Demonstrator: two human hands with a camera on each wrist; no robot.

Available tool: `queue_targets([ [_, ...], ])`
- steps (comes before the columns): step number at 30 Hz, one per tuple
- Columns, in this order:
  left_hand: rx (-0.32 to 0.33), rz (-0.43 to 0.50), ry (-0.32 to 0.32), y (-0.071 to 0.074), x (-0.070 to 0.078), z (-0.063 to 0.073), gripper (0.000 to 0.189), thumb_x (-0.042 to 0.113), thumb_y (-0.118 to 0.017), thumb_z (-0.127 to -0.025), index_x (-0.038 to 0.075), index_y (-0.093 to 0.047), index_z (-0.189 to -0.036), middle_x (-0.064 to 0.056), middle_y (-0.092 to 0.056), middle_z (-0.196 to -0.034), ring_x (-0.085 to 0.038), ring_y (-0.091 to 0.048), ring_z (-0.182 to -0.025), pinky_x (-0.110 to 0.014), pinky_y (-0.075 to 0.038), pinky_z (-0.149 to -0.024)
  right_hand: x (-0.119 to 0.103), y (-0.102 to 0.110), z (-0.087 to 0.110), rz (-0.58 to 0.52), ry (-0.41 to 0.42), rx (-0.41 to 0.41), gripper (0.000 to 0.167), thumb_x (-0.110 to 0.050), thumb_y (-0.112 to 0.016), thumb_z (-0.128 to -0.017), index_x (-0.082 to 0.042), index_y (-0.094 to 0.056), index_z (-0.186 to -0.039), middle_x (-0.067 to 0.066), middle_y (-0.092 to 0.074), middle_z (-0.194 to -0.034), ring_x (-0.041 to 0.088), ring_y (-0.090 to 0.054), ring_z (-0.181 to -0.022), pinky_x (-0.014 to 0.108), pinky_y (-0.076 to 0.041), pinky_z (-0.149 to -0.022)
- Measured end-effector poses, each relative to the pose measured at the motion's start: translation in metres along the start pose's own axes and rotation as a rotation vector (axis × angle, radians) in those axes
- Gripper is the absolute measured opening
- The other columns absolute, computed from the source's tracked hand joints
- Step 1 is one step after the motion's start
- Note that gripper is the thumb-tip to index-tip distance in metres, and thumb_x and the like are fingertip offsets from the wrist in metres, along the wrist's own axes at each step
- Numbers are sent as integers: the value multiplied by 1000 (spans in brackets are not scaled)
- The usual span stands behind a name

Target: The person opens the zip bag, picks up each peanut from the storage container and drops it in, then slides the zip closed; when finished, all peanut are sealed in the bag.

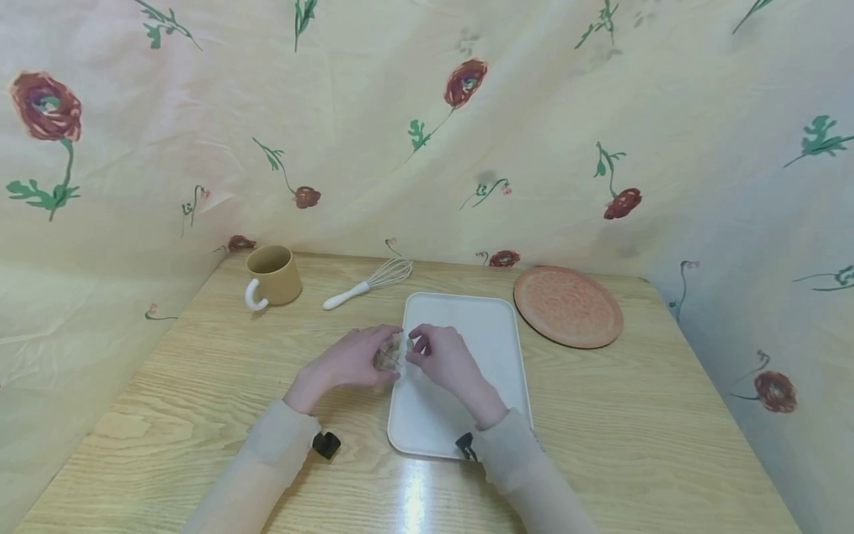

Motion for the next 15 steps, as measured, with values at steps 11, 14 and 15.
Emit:
queue_targets([
  [11,4,-19,-13,-1,-1,-1,77,42,-74,-86,10,-43,-149,-9,-50,-148,-26,-47,-135,-57,-34,-108,1,-3,0,32,21,-6,24,-6,-77,-86,3,-71,-107,-1,-68,-77,8,-57,-65,28,-49,-62],
  [14,4,-17,-8,-1,-1,-1,77,42,-73,-86,11,-43,-150,-8,-49,-149,-26,-46,-135,-58,-33,-109,1,-3,0,45,29,-4,22,-7,-77,-86,2,-71,-105,-2,-67,-76,8,-56,-65,28,-48,-61],
  [15,4,-16,-7,-1,-1,-1,77,42,-73,-86,11,-42,-150,-8,-49,-149,-26,-46,-136,-58,-33,-109,1,-3,0,50,32,-4,21,-7,-77,-86,2,-71,-104,-2,-67,-76,8,-56,-65,28,-48,-61],
])
Point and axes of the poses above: each hand's wrist, its own z-axis away from the middle knuckle, its own y-axis out of the back of the hand, x = y × z, the point moved 1 cm from there along -z, towards the middle knuckle
